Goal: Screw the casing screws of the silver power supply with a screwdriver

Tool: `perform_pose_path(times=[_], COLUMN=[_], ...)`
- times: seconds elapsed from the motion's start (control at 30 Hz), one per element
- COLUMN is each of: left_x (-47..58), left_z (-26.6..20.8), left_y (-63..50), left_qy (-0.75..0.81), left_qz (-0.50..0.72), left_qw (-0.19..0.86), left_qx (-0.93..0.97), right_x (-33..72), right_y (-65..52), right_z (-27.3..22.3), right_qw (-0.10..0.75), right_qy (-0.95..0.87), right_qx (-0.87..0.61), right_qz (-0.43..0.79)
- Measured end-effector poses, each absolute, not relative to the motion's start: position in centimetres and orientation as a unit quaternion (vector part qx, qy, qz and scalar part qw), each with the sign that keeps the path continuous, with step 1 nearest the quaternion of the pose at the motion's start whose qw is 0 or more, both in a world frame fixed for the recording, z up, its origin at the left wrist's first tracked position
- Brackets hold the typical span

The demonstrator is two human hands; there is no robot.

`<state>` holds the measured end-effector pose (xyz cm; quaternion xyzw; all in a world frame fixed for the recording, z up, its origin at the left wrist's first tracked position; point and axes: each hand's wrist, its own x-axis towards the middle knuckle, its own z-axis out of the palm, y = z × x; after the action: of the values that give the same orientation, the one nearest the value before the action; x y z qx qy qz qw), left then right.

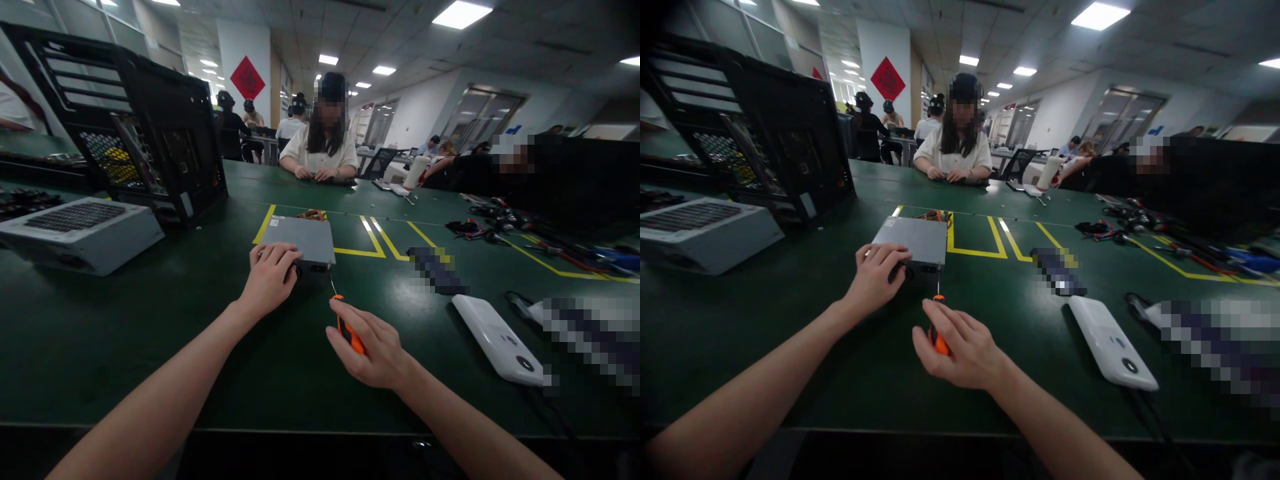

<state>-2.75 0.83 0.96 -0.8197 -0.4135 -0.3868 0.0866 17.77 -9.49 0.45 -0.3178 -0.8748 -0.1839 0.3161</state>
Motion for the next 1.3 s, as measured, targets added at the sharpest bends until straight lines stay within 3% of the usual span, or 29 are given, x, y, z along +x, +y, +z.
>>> perform_pose_path(times=[0.17, 0.93, 1.3], left_x=[-2.7, -2.7, -2.6], left_z=[1.0, 0.9, 0.9], left_y=[0.7, 0.8, 0.9], left_qy=[-0.417, -0.424, -0.426], left_qz=[-0.381, -0.384, -0.380], left_qw=[0.074, 0.066, 0.065], left_qx=[-0.822, -0.818, -0.818], right_x=[17.7, 17.4, 16.9], right_y=[-9.4, -10.0, -9.7], right_z=[0.5, 1.1, 1.9], right_qw=[0.332, 0.299, 0.346], right_qy=[-0.844, -0.850, -0.827], right_qx=[-0.317, -0.310, -0.269], right_qz=[-0.278, -0.303, -0.351])
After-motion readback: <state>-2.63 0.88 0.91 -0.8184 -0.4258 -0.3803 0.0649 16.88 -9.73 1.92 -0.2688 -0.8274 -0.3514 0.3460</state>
